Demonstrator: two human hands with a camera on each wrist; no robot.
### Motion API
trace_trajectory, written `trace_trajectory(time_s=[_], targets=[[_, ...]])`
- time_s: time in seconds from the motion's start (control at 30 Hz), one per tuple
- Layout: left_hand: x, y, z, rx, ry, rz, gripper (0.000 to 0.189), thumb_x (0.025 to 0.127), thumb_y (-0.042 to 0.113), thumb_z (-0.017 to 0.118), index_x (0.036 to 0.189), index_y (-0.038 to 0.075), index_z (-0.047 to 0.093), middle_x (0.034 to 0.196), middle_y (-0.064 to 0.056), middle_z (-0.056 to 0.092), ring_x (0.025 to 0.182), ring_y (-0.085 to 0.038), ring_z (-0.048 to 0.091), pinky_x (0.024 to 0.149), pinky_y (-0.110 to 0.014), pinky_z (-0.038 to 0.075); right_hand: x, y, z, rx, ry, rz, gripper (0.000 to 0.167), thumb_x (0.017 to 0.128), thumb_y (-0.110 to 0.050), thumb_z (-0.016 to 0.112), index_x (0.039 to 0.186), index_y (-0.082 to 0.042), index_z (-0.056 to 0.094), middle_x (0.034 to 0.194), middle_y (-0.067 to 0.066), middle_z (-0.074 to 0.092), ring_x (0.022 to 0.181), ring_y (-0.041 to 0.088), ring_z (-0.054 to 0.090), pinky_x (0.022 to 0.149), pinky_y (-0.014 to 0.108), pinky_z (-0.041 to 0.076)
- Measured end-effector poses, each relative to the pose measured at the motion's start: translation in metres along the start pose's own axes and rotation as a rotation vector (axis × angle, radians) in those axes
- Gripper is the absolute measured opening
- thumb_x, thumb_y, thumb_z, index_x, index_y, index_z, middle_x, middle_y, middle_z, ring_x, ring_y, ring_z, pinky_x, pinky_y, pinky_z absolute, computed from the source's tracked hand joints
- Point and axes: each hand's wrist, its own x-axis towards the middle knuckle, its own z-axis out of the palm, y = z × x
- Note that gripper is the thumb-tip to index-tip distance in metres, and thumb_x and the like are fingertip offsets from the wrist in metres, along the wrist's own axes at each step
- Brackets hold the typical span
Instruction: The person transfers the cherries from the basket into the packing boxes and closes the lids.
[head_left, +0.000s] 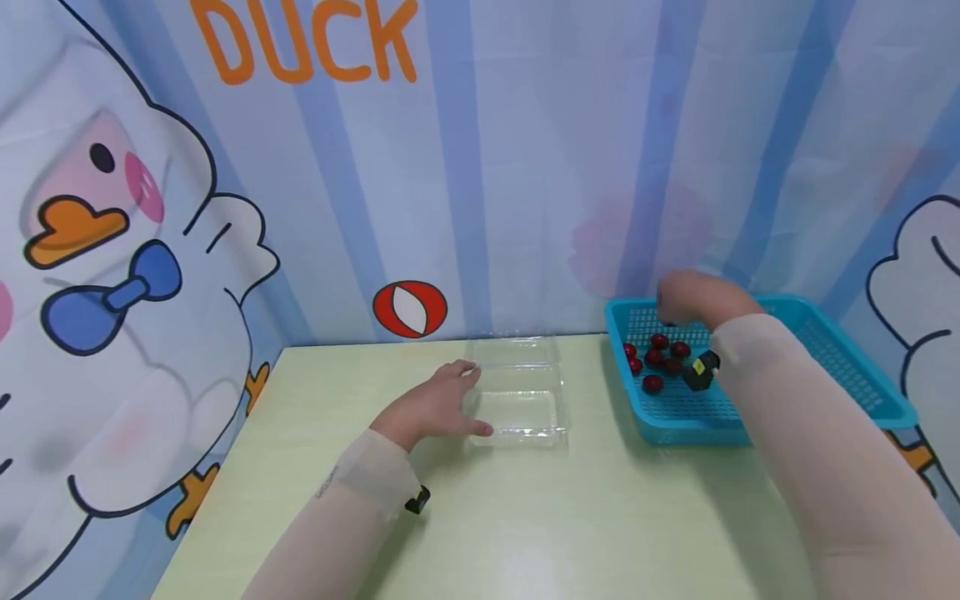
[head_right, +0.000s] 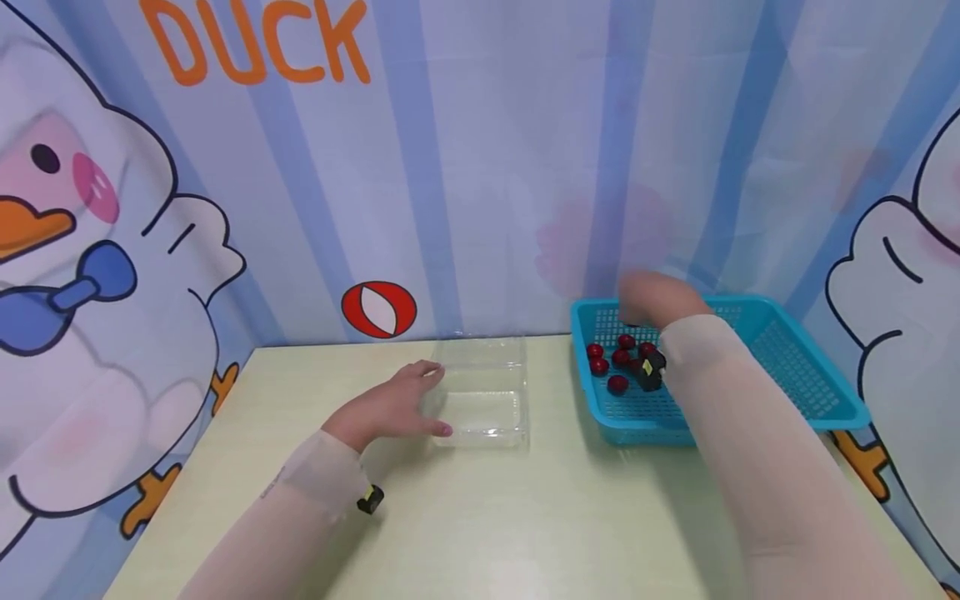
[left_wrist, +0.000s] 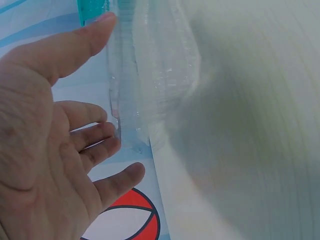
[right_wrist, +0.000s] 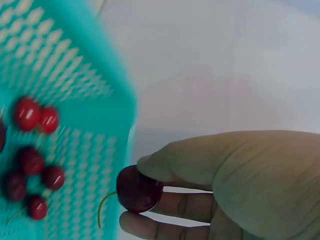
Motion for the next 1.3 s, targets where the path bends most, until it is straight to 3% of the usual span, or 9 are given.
trace_trajectory(time_s=[0.07, 0.17, 0.27, 0.33, 0.4, 0.47, 0.6, 0.9, 1.3], targets=[[0.001, 0.002, -0.001, -0.011, -0.003, -0.011, 0.111, 0.094, 0.054, 0.09, 0.18, 0.012, 0.034, 0.189, -0.008, 0.026, 0.174, -0.034, 0.028, 0.134, -0.058, 0.045, -0.002, -0.014, -0.003, -0.001, 0.013, -0.045, 0.044, 0.103, 0.003, 0.049, 0.068, -0.021, 0.037, 0.07, -0.003, 0.022, 0.068, 0.017, 0.018, 0.065, 0.037, 0.029], [0.002, 0.004, -0.002, -0.017, 0.0, -0.023, 0.112, 0.092, 0.053, 0.092, 0.179, 0.012, 0.035, 0.187, -0.01, 0.028, 0.172, -0.034, 0.032, 0.131, -0.058, 0.048, -0.004, -0.036, -0.003, -0.016, 0.032, -0.101, 0.046, 0.1, 0.001, 0.051, 0.064, -0.023, 0.033, 0.069, -0.004, 0.019, 0.067, 0.016, 0.015, 0.063, 0.035, 0.023], [0.003, 0.005, -0.002, -0.026, 0.002, -0.031, 0.113, 0.091, 0.053, 0.093, 0.179, 0.011, 0.036, 0.186, -0.011, 0.03, 0.17, -0.034, 0.034, 0.13, -0.059, 0.05, -0.005, -0.058, 0.002, -0.066, 0.033, -0.159, 0.047, 0.102, -0.002, 0.055, 0.064, -0.023, 0.036, 0.067, -0.004, 0.022, 0.065, 0.015, 0.015, 0.062, 0.034, 0.021], [0.003, 0.005, -0.002, -0.034, 0.001, -0.034, 0.114, 0.09, 0.054, 0.094, 0.179, 0.01, 0.036, 0.186, -0.01, 0.03, 0.169, -0.034, 0.035, 0.129, -0.059, 0.05, -0.004, -0.072, 0.008, -0.086, 0.025, -0.203, 0.041, 0.104, -0.005, 0.06, 0.067, -0.018, 0.049, 0.067, -0.004, 0.033, 0.064, 0.014, 0.022, 0.062, 0.033, 0.026], [0.003, 0.004, -0.002, -0.047, -0.001, -0.037, 0.114, 0.09, 0.054, 0.094, 0.179, 0.01, 0.036, 0.186, -0.01, 0.029, 0.169, -0.033, 0.034, 0.13, -0.059, 0.05, -0.002, -0.084, 0.015, -0.1, 0.018, -0.25, 0.029, 0.107, -0.008, 0.064, 0.079, -0.011, 0.069, 0.073, -0.002, 0.054, 0.065, 0.014, 0.036, 0.065, 0.033, 0.037], [0.003, 0.004, -0.002, -0.054, -0.006, -0.038, 0.115, 0.09, 0.054, 0.094, 0.179, 0.01, 0.036, 0.186, -0.009, 0.029, 0.169, -0.033, 0.034, 0.13, -0.059, 0.05, 0.0, -0.095, 0.024, -0.088, -0.005, -0.28, 0.017, 0.109, -0.011, 0.067, 0.103, -0.006, 0.081, 0.092, 0.003, 0.073, 0.074, 0.014, 0.054, 0.075, 0.035, 0.052], [0.005, 0.004, -0.004, -0.056, -0.009, -0.035, 0.114, 0.09, 0.053, 0.094, 0.178, 0.008, 0.037, 0.185, -0.009, 0.031, 0.167, -0.032, 0.037, 0.13, -0.058, 0.05, 0.008, -0.112, 0.046, -0.071, -0.044, -0.343, 0.021, 0.111, -0.013, 0.07, 0.127, -0.006, 0.082, 0.121, 0.011, 0.082, 0.099, 0.02, 0.074, 0.093, 0.043, 0.065], [0.005, 0.008, -0.006, -0.071, -0.003, -0.038, 0.112, 0.089, 0.05, 0.096, 0.177, 0.009, 0.04, 0.18, -0.008, 0.036, 0.163, -0.031, 0.041, 0.13, -0.056, 0.05, 0.027, -0.143, 0.092, -0.075, -0.079, -0.386, 0.017, 0.103, -0.014, 0.084, 0.119, -0.009, 0.083, 0.11, 0.004, 0.082, 0.099, 0.018, 0.073, 0.098, 0.039, 0.067], [0.001, 0.012, -0.011, -0.06, -0.02, -0.033, 0.112, 0.09, 0.049, 0.095, 0.178, 0.012, 0.038, 0.179, -0.008, 0.037, 0.164, -0.031, 0.04, 0.128, -0.058, 0.05, 0.036, -0.154, 0.131, -0.048, -0.116, -0.378, 0.01, 0.096, -0.013, 0.093, 0.099, -0.015, 0.083, 0.093, -0.005, 0.079, 0.086, 0.013, 0.069, 0.089, 0.036, 0.066]])
